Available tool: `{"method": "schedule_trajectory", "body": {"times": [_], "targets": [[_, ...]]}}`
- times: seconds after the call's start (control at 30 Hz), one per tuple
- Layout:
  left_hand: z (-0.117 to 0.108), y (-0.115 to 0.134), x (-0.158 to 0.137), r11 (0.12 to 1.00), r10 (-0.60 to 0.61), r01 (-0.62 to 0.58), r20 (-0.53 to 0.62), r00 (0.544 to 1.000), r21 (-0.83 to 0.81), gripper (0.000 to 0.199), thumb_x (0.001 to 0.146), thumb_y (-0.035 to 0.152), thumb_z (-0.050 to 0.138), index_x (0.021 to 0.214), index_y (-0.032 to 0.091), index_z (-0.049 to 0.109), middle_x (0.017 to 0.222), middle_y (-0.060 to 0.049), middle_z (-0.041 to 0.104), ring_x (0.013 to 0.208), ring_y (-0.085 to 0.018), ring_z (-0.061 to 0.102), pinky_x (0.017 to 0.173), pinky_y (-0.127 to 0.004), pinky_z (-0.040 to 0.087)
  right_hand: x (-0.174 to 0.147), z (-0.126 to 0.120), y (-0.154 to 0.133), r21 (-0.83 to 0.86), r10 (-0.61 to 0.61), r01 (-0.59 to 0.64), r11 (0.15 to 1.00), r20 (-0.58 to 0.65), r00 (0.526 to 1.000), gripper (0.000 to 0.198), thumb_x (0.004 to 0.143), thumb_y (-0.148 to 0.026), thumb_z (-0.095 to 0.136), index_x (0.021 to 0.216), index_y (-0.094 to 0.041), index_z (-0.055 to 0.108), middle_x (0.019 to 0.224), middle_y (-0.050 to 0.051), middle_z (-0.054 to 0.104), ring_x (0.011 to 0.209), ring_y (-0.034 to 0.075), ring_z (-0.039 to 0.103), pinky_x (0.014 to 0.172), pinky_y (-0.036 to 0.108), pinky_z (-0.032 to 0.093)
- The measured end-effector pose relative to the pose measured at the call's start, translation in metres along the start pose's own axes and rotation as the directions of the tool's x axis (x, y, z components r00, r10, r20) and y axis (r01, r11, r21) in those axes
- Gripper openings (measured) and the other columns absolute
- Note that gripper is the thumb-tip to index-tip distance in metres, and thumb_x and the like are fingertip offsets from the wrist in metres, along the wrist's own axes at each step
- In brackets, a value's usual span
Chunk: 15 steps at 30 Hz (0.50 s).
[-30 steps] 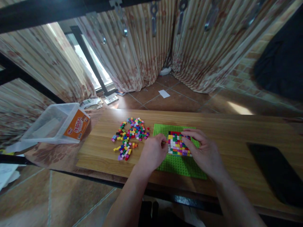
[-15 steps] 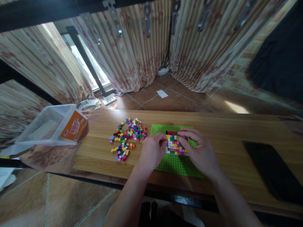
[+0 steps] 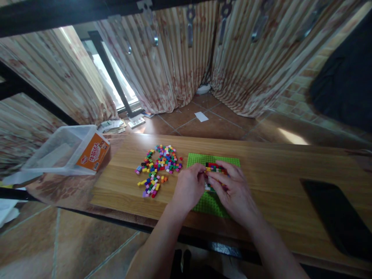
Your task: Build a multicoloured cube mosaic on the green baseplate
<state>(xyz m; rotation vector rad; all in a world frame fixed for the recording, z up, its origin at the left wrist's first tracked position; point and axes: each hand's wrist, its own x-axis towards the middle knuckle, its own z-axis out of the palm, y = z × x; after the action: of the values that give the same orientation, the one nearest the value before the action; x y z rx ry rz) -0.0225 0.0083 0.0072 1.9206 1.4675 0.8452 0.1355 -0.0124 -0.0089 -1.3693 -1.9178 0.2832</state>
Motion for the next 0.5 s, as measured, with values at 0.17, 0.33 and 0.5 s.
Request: {"method": "schedule_trajectory", "body": {"times": [0.17,0.33,0.5], "targets": [[0.0014,0.0004,0.0000,1.000,0.005,-0.005,-0.011,1.000,0.003,0.022,0.087,0.006,0.048,0.084,0.019,0.066,0.080,-0.001,0.070,0.074,-0.014,0.065,0.068,-0.022,0.046,-0.0008,0.0029,0.0013,-0.041,-0.027,0.027,0.999,0.004,1.000,0.027,0.094,-0.039,0.054,0.103,-0.028,0.077,0.126,0.011,0.062,0.117,0.031,0.054,0.098,0.054,0.047],[0.0020,0.0011,0.0005,1.000,-0.005,0.005,-0.005,1.000,0.008,0.024,0.087,0.004,0.047,0.083,0.019,0.065,0.080,-0.001,0.070,0.074,-0.014,0.065,0.068,-0.023,0.047,0.0002,0.0037,0.0011,-0.017,-0.002,0.002,1.000,0.000,1.000,0.028,0.095,-0.040,0.053,0.102,-0.028,0.077,0.125,0.011,0.063,0.116,0.030,0.055,0.098,0.054,0.048],[0.0009,0.0021,0.0006,1.000,-0.006,0.006,-0.008,1.000,0.012,0.023,0.086,0.005,0.048,0.087,0.019,0.066,0.083,-0.002,0.071,0.077,-0.015,0.066,0.071,-0.024,0.048,-0.0001,0.0068,0.0007,0.005,0.012,-0.012,1.000,-0.021,1.000,0.028,0.095,-0.039,0.052,0.099,-0.027,0.078,0.123,0.011,0.064,0.115,0.030,0.055,0.098,0.053,0.048]]}}
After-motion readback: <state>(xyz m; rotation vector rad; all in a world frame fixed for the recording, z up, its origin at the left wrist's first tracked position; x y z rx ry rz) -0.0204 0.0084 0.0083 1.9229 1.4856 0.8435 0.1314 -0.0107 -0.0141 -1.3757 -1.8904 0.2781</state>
